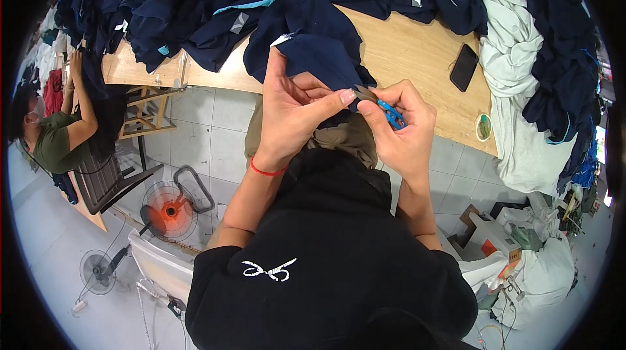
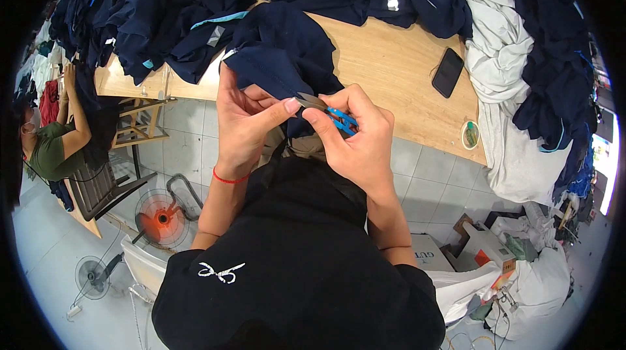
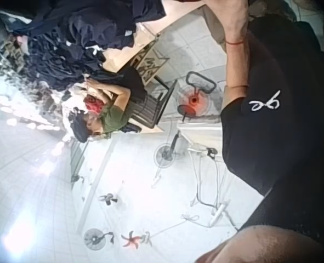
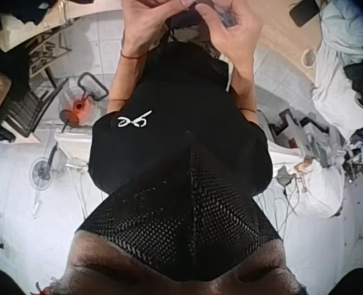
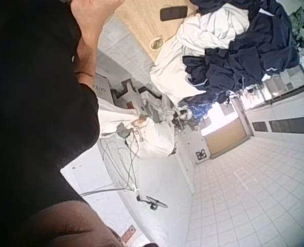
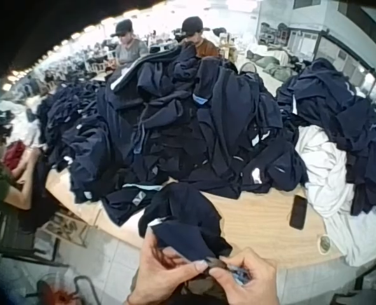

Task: The person is using a pair of thread snips to trim loose threads from dark blue athletic garments at a factory workstation.

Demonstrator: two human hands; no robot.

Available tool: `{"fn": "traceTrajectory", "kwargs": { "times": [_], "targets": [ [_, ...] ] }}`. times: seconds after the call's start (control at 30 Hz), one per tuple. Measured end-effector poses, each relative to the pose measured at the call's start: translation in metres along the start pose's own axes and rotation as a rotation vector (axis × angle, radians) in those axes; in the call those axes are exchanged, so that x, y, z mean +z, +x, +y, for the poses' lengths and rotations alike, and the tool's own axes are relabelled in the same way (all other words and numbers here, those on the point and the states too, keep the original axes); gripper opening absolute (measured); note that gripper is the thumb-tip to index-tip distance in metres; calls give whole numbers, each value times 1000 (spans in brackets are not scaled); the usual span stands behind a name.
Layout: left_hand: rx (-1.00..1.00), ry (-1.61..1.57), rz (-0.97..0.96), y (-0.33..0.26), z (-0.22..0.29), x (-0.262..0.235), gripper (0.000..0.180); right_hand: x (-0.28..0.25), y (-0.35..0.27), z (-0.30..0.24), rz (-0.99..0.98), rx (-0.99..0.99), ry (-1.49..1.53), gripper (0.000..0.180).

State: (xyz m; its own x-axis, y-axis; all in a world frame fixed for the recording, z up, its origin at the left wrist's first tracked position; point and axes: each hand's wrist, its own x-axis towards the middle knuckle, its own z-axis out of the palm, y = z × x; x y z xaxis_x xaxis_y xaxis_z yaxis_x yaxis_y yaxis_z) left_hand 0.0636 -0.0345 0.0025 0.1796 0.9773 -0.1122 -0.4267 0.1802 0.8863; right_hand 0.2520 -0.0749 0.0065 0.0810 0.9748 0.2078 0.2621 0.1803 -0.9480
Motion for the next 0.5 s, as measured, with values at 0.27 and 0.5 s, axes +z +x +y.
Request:
{"fn": "traceTrajectory", "kwargs": {
  "times": [0.27, 0.5],
  "targets": [
    [13, -16, 2, 1, 1, -1, 81, -3, -4, 2, 35, 89, 78, 22],
    [9, 22, 11, -1, 0, 3, 83, -1, -2, 2, 21, 42, 40, 24]
  ]
}}
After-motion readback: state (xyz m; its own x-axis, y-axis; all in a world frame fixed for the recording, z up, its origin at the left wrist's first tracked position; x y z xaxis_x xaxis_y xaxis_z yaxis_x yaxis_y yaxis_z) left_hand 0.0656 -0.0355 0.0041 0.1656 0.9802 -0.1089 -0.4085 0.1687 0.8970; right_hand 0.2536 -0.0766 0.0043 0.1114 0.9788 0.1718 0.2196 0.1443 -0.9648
